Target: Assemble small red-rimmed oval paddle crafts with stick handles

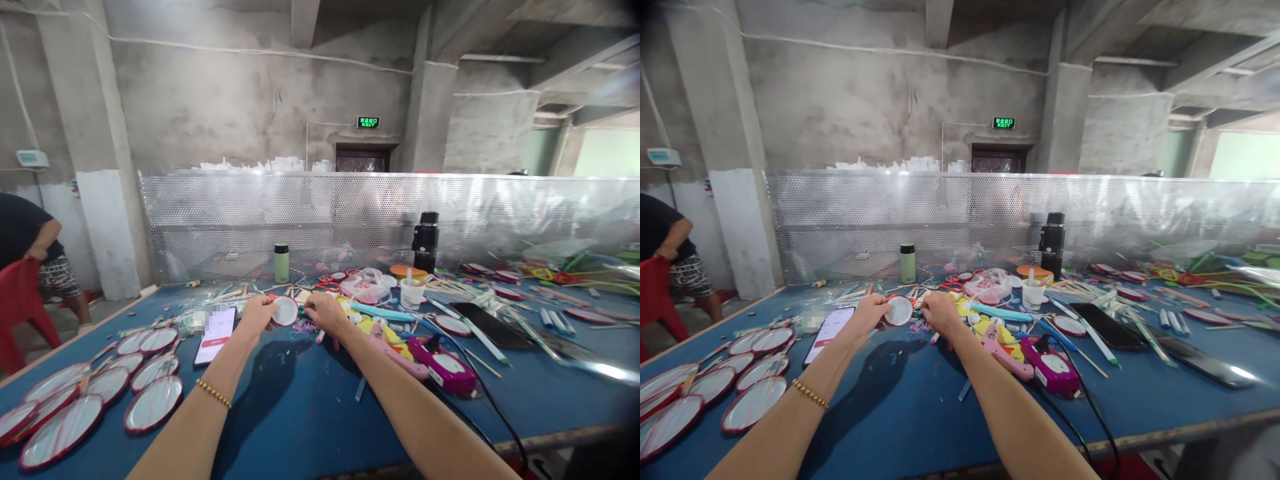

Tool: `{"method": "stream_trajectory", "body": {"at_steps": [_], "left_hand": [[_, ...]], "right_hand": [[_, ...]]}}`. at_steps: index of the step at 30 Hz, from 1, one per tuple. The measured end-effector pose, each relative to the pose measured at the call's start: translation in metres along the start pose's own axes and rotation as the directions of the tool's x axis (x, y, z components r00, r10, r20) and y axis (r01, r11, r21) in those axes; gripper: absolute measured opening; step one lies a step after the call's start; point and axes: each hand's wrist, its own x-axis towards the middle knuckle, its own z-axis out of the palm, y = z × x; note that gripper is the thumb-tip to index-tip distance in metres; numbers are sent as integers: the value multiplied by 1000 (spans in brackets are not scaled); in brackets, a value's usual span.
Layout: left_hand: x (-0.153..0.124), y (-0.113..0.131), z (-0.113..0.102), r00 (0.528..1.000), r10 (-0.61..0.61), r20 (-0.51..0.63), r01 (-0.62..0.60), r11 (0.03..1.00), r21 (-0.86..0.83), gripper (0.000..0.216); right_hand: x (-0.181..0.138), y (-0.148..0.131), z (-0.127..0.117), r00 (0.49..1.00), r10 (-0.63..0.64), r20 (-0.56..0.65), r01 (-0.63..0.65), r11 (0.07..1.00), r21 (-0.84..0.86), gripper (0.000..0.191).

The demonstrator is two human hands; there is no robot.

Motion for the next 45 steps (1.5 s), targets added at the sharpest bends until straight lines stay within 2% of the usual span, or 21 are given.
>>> {"method": "stream_trajectory", "body": {"at_steps": [3,6,10,12,18,23,25,27,30,37,45], "left_hand": [[-4,2,3,997,0,71,1,1000,-1,9],[-11,4,7,981,-18,193,20,1000,-11,13],[-21,4,11,911,-81,404,110,993,-48,27],[-23,3,13,891,-100,443,139,989,-58,34],[-23,-2,15,872,-124,474,190,977,-94,35],[-25,-2,16,856,-101,507,178,978,-106,30],[-25,-3,17,865,-95,493,145,987,-64,33],[-24,-5,20,893,-79,444,85,996,8,36],[-20,-9,24,928,-26,372,-5,997,81,30],[-22,-9,24,888,52,458,-87,995,55,30],[-21,-5,24,915,70,398,-99,994,53,24]], "right_hand": [[-1,5,-6,996,79,-42,-73,990,120,15],[-3,6,-10,991,124,-58,-110,972,206,14],[-8,-2,-12,987,142,-72,-119,956,267,12],[-10,-9,-11,986,149,-69,-124,951,285,13],[-13,-20,-8,987,151,-50,-129,945,300,14],[-13,-21,-9,990,142,-22,-128,944,304,15],[-14,-21,-10,991,130,-13,-119,942,313,15],[-14,-21,-11,993,117,-2,-110,939,325,15],[-14,-20,-13,995,97,30,-101,930,353,14],[-13,-12,-15,993,86,87,-115,896,430,11],[-13,-9,-15,992,70,102,-111,866,488,12]]}}
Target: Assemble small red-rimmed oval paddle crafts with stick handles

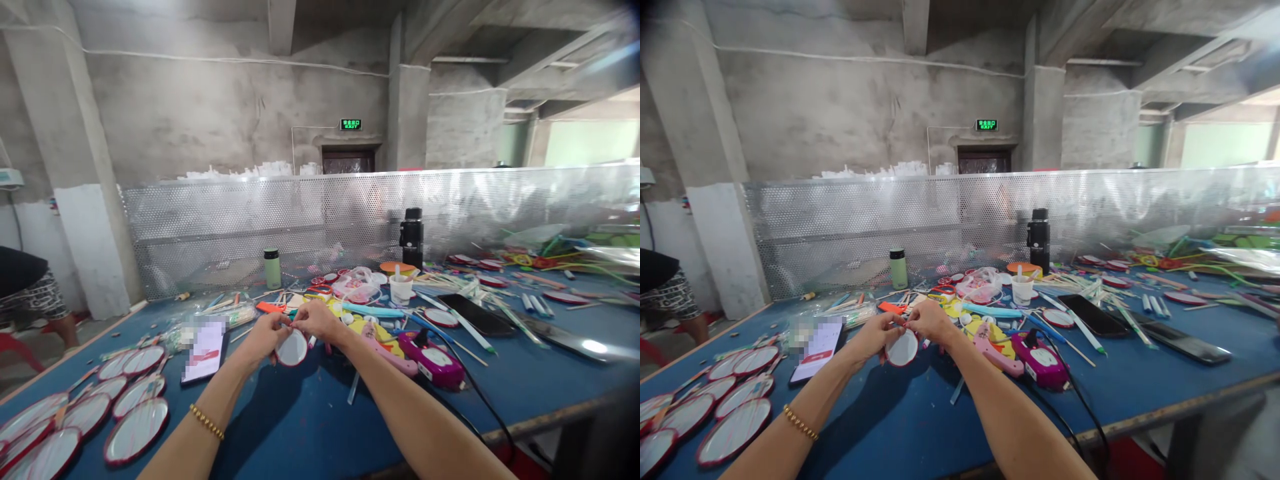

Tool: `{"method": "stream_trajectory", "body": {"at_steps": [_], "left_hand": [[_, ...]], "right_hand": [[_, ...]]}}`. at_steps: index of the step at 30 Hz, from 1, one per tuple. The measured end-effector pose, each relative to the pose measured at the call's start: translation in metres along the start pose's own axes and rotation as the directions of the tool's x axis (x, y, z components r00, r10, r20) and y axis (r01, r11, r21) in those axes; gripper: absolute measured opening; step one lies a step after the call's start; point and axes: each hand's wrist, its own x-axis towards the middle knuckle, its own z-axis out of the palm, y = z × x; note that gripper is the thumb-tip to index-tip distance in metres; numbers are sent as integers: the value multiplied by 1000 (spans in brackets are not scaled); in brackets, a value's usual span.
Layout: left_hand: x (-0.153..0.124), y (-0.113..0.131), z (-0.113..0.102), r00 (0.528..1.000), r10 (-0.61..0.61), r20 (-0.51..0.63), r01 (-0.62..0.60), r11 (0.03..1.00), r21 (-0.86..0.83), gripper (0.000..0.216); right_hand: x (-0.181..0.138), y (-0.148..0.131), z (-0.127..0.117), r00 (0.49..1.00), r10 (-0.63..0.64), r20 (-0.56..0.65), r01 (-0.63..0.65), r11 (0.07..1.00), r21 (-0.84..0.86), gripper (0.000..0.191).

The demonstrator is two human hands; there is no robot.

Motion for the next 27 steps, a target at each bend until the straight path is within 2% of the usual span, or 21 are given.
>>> {"method": "stream_trajectory", "body": {"at_steps": [5,11,15,19,23,27], "left_hand": [[3,-6,-2,999,51,11,-51,998,-21,26],[3,-8,-5,996,88,-12,-89,995,-37,17],[0,-3,-7,994,99,-42,-100,995,-18,17],[-3,6,-9,997,72,-37,-75,995,-70,23],[-8,13,-11,992,119,-42,-124,984,-125,24],[-13,18,-13,989,138,47,-128,974,-185,30]], "right_hand": [[-2,-5,-4,999,-5,44,4,999,34,11],[-5,-7,-6,995,-6,99,-4,994,107,14],[-4,-7,-8,996,-38,82,27,990,138,13],[-2,-7,-9,997,-61,42,47,959,281,11],[0,-5,-5,1000,12,25,-22,902,431,6],[2,-6,-2,995,95,3,-84,860,504,5]]}}
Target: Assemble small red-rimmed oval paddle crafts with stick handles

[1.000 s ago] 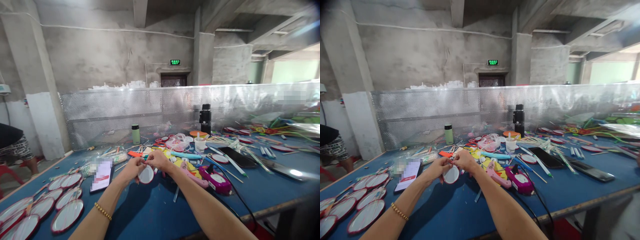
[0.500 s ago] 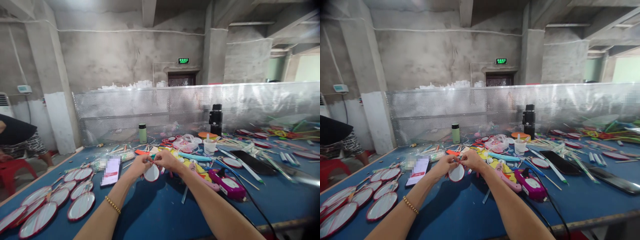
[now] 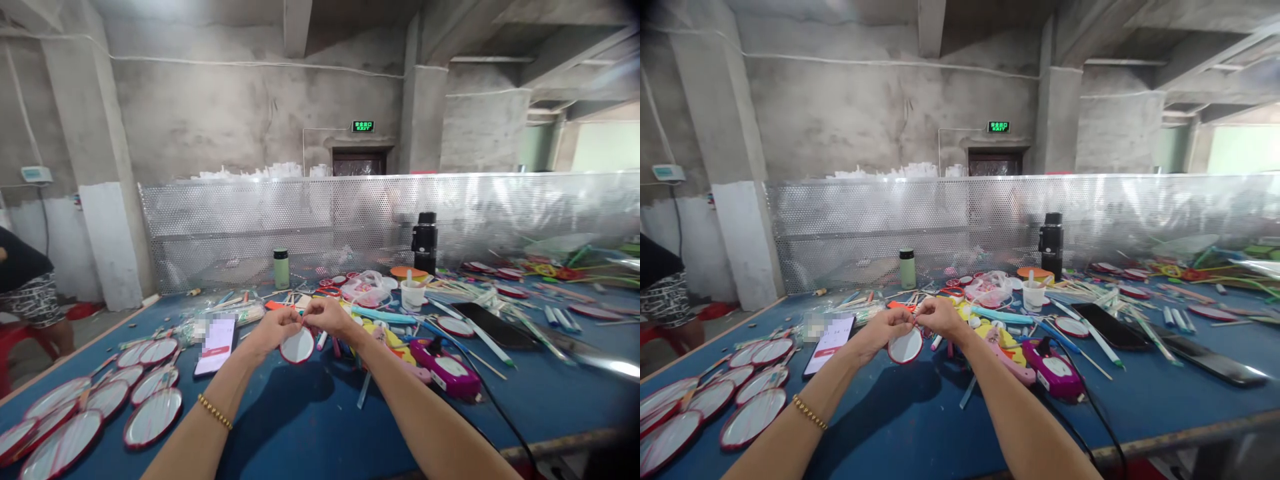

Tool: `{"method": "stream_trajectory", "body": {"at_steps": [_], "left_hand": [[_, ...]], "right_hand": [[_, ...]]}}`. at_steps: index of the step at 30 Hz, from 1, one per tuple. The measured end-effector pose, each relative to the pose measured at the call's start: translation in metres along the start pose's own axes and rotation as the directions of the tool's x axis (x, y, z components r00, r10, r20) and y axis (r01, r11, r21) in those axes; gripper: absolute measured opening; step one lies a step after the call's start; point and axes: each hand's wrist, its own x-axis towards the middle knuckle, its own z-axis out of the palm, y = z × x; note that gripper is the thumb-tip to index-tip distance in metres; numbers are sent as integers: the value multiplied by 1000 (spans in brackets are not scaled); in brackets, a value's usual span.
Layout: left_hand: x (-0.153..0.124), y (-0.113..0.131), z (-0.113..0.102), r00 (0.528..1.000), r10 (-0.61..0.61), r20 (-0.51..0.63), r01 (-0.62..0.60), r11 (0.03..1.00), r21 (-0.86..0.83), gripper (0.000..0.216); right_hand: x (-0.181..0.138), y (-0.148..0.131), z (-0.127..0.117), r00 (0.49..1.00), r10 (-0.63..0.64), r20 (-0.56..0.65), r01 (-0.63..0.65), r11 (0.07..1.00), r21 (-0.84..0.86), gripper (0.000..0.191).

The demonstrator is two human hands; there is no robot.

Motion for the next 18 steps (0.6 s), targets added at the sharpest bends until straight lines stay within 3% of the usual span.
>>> {"method": "stream_trajectory", "body": {"at_steps": [6,13,18], "left_hand": [[-1,3,0,1000,1,9,-1,1000,12,26],[3,3,-1,994,67,-88,-68,998,-8,24],[11,-3,-6,950,114,-291,-98,993,71,20]], "right_hand": [[-3,-8,-1,981,112,-157,-79,977,199,4],[-8,-21,7,984,168,-52,-132,904,407,12],[-8,-19,10,992,111,66,-128,912,390,18]]}}
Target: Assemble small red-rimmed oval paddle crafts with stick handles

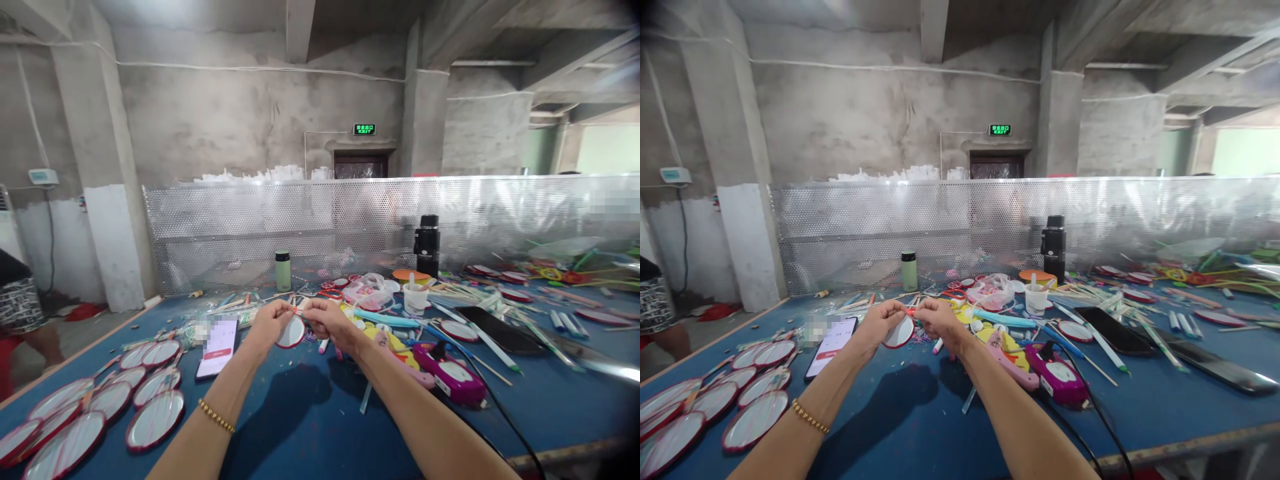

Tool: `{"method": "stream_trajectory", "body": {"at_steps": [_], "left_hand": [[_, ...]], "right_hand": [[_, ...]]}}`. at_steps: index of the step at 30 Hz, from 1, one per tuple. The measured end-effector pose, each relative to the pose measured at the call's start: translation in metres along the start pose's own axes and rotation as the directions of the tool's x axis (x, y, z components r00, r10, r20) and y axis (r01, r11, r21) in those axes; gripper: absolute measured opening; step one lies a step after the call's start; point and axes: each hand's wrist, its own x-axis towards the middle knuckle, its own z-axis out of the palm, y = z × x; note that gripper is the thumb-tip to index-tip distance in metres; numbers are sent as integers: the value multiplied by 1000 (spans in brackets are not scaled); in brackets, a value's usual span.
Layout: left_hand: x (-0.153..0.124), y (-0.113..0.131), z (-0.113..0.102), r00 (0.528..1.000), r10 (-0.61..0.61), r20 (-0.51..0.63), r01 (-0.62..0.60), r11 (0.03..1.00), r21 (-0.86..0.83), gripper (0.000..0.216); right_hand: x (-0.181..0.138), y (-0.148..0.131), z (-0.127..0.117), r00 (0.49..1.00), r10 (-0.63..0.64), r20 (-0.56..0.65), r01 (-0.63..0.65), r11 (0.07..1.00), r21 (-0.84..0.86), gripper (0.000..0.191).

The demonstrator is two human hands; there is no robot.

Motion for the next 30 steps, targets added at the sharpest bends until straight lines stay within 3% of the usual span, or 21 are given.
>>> {"method": "stream_trajectory", "body": {"at_steps": [7,12,19,25,30], "left_hand": [[7,-9,-8,963,117,-242,-67,976,206,14],[7,-16,-14,900,172,-401,-39,947,319,17],[9,-22,-18,817,143,-559,10,965,262,17],[7,-21,-13,814,133,-566,27,964,265,16],[6,-15,-10,787,177,-591,0,958,287,16]], "right_hand": [[-2,4,4,985,-156,79,167,974,-154,19],[-7,9,24,981,-146,127,172,960,-222,24],[-12,26,49,996,-22,87,19,999,28,36],[-6,40,64,995,98,-4,-91,939,331,43],[-3,43,68,984,160,-77,-110,890,443,41]]}}
